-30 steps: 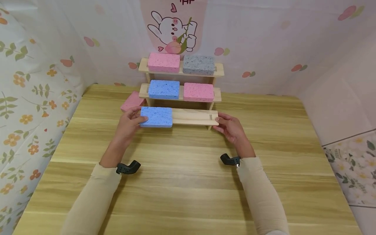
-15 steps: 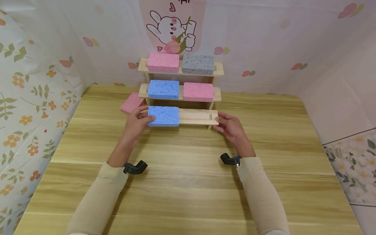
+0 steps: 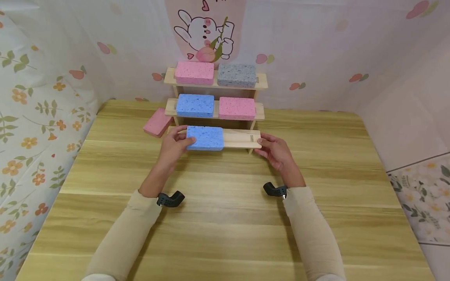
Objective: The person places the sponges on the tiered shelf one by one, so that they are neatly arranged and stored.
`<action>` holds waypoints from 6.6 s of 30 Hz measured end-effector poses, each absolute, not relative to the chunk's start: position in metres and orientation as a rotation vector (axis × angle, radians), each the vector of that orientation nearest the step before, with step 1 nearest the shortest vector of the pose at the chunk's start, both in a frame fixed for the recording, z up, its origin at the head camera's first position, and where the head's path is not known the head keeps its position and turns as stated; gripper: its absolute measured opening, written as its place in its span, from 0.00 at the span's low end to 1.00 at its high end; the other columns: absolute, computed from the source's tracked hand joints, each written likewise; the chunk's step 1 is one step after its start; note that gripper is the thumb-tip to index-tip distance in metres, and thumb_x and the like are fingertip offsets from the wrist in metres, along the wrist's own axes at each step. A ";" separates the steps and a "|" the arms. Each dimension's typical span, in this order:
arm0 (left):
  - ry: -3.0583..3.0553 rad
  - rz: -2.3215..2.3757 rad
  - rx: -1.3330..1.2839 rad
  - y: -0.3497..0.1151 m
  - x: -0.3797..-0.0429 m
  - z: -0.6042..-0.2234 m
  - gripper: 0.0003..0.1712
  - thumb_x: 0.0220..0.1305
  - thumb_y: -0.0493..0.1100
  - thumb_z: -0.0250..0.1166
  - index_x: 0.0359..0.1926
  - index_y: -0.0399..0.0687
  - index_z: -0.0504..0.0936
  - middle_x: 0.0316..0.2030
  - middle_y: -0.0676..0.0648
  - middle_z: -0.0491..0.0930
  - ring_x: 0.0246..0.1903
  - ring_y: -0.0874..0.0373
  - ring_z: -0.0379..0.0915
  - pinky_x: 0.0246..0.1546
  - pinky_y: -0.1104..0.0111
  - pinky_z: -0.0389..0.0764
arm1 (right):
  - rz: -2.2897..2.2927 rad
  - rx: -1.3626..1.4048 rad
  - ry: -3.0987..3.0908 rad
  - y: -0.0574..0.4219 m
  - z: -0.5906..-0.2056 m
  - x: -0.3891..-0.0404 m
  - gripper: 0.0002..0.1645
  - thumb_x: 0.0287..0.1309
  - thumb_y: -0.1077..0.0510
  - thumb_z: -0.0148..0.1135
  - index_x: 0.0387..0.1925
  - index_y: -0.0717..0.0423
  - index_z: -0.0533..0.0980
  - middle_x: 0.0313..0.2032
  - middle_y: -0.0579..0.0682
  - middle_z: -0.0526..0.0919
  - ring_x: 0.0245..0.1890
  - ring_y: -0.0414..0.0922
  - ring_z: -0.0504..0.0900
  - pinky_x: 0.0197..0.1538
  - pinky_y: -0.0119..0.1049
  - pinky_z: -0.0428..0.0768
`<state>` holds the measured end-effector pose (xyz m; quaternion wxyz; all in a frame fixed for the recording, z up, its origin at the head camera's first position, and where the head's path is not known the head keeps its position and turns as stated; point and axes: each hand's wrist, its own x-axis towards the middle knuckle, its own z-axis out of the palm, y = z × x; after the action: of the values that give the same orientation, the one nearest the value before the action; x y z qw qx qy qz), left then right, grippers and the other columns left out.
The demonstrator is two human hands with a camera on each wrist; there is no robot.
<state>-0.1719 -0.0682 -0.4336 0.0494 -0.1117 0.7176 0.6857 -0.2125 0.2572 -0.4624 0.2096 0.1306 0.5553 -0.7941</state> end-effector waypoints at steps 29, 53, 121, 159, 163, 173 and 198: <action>2.454 1.869 -0.268 -0.020 -0.182 -0.431 0.30 0.61 0.45 0.68 0.63 0.44 0.73 0.42 0.43 0.81 0.38 0.52 0.77 0.35 0.64 0.76 | -2.201 0.357 1.554 0.257 -0.464 -0.211 0.36 0.67 0.66 0.56 0.72 0.64 0.56 0.53 0.56 0.69 0.40 0.42 0.83 0.45 0.30 0.83; 2.555 1.753 -0.190 0.006 -0.188 -0.431 0.30 0.62 0.46 0.67 0.62 0.41 0.73 0.45 0.42 0.80 0.44 0.50 0.77 0.42 0.59 0.79 | -2.226 0.351 1.540 0.258 -0.465 -0.211 0.35 0.67 0.66 0.55 0.72 0.66 0.56 0.47 0.53 0.78 0.41 0.43 0.84 0.44 0.31 0.83; 2.106 2.235 -0.358 -0.075 -0.167 -0.412 0.18 0.70 0.44 0.59 0.56 0.42 0.79 0.49 0.37 0.82 0.49 0.42 0.79 0.50 0.59 0.81 | -2.263 0.351 1.495 0.257 -0.466 -0.209 0.33 0.67 0.65 0.55 0.71 0.63 0.59 0.46 0.51 0.80 0.41 0.42 0.83 0.44 0.32 0.83; 2.043 2.261 -0.833 -0.165 -0.185 -0.452 0.34 0.73 0.45 0.54 0.75 0.50 0.53 0.37 0.44 0.82 0.27 0.61 0.79 0.29 0.74 0.81 | -2.292 0.363 1.445 0.260 -0.467 -0.206 0.33 0.67 0.66 0.56 0.70 0.62 0.59 0.46 0.50 0.80 0.42 0.42 0.83 0.45 0.33 0.83; 2.038 2.209 -0.848 -0.169 -0.189 -0.457 0.38 0.73 0.45 0.53 0.77 0.50 0.46 0.33 0.46 0.81 0.25 0.62 0.80 0.30 0.72 0.84 | -2.289 0.367 1.443 0.259 -0.467 -0.205 0.35 0.67 0.66 0.56 0.72 0.62 0.56 0.45 0.50 0.79 0.41 0.42 0.83 0.44 0.32 0.83; 1.932 2.181 -0.790 -0.180 -0.196 -0.458 0.39 0.75 0.44 0.49 0.78 0.49 0.41 0.31 0.46 0.83 0.22 0.60 0.82 0.32 0.67 0.84 | -2.289 0.365 1.450 0.258 -0.466 -0.206 0.33 0.67 0.65 0.56 0.70 0.62 0.58 0.46 0.51 0.79 0.42 0.42 0.83 0.45 0.33 0.83; 2.430 1.660 -0.854 -0.172 -0.207 -0.457 0.21 0.75 0.41 0.47 0.59 0.34 0.76 0.49 0.38 0.77 0.38 0.58 0.75 0.33 0.74 0.75 | -2.288 0.383 1.466 0.256 -0.466 -0.206 0.30 0.67 0.65 0.56 0.68 0.62 0.61 0.45 0.51 0.80 0.40 0.43 0.83 0.44 0.32 0.83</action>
<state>-0.2067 -0.1717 -0.4572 0.0387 -0.2785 0.7924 0.5413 -0.2060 0.2556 -0.4664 0.1973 0.1368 0.5236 -0.8175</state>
